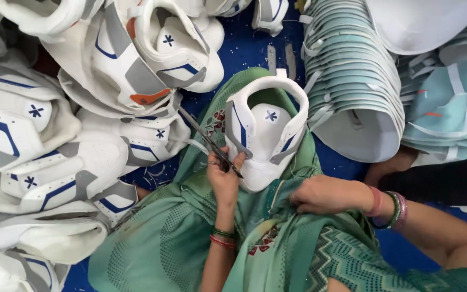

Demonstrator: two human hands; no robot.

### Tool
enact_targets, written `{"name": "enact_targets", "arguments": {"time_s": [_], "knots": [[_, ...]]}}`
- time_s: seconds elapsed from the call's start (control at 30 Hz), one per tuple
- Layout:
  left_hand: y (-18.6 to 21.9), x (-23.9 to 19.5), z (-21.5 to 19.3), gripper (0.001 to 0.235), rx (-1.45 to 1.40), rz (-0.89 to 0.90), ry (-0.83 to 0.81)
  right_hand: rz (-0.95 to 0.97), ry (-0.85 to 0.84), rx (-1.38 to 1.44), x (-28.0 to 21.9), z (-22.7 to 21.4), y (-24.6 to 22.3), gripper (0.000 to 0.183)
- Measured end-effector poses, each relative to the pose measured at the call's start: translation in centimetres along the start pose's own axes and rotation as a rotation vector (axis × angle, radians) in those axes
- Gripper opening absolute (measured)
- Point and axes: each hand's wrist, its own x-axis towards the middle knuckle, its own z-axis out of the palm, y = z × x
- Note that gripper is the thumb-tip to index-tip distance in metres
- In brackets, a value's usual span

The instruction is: Trimming excess material from shoe uppers using a pair of scissors.

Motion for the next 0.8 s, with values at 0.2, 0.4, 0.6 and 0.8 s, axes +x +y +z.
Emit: {"name": "enact_targets", "arguments": {"time_s": [0.2,0.4,0.6,0.8], "knots": [[-1.0,0.3,-0.6,0.043,-0.028,0.006,-0.026,0.178,0.045,0.221,-5.3,-4.2,2.0,0.024],[-1.9,0.5,-0.6,0.041,-0.028,0.034,-0.014,0.218,0.494,0.107,-1.4,-1.1,1.0,0.029],[-2.3,-0.2,-1.2,0.038,0.048,0.030,-0.007,0.378,0.725,-0.254,-2.4,-0.2,4.1,0.028],[-2.3,0.3,-0.6,0.040,-0.048,0.063,-0.028,0.969,0.182,-0.616,-10.4,3.1,11.1,0.013]]}}
